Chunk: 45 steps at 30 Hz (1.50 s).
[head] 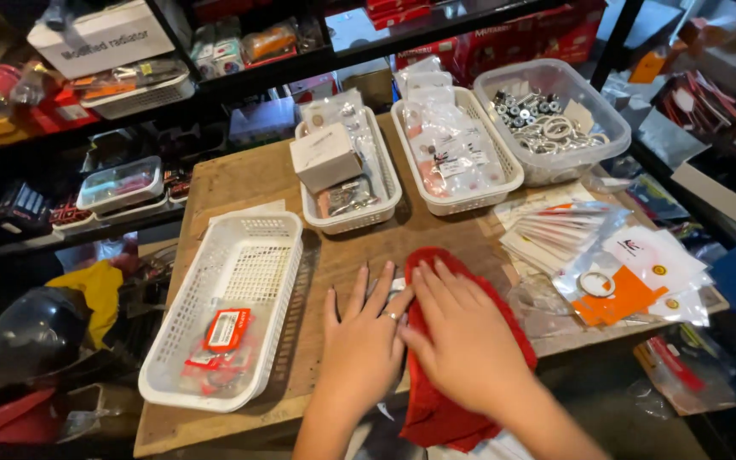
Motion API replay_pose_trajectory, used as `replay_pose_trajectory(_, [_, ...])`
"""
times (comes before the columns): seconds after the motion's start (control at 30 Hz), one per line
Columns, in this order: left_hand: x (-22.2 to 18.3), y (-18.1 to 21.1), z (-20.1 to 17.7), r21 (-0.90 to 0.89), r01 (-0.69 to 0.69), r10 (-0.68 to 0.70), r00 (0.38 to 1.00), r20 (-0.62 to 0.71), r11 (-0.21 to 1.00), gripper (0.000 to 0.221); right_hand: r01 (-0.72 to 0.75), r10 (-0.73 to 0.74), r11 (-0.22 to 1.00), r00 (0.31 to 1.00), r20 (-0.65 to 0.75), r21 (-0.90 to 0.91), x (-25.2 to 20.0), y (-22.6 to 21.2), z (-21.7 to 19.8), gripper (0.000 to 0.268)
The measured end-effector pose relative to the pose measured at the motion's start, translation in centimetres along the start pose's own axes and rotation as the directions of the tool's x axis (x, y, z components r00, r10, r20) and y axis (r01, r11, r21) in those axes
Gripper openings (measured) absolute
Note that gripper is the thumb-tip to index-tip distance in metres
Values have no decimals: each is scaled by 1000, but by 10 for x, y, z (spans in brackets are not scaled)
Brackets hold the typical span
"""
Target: Cleaning and organizing small motorcycle gaskets and O-rings at a workbench in a parts room.
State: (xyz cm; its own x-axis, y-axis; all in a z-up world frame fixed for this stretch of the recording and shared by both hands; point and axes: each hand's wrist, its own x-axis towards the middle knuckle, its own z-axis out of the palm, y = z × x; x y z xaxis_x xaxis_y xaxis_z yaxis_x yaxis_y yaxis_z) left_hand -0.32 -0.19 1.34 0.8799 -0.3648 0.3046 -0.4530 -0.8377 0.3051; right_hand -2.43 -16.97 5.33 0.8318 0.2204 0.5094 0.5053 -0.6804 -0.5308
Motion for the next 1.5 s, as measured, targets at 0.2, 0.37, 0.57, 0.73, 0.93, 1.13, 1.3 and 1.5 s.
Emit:
replay_pose_trajectory(0.2, [-2,-2,8,54,9,-7,999,-46,999,57,198,-153,938,973,172,-286,-17,26,16,83])
replay_pose_trajectory(0.37, [-4,-1,6,2,-17,17,995,-94,1000,50,35,-19,996,982,188,-85,18,22,-9,32])
replay_pose_trajectory(0.57, [-3,1,2,-24,-6,4,997,-75,1000,40,33,-18,991,993,116,-129,6,31,3,46])
replay_pose_trajectory(0.73, [-4,-2,7,-27,4,-7,994,-107,1000,56,94,-73,952,994,82,-292,-14,20,25,51])
replay_pose_trajectory(0.93, [-4,-4,11,31,34,-32,997,-66,999,64,160,-126,925,985,120,-345,-10,25,28,49])
replay_pose_trajectory(1.13, [-3,-1,5,52,18,-16,999,-40,998,61,170,-132,925,982,131,-339,-26,19,20,49])
replay_pose_trajectory(1.3, [-3,-4,13,74,0,4,998,-57,997,56,153,-103,918,983,153,-366,-12,35,32,50])
replay_pose_trajectory(1.5, [-4,7,-15,1,64,-63,983,170,998,56,158,-59,881,972,227,-446,-3,30,27,49])
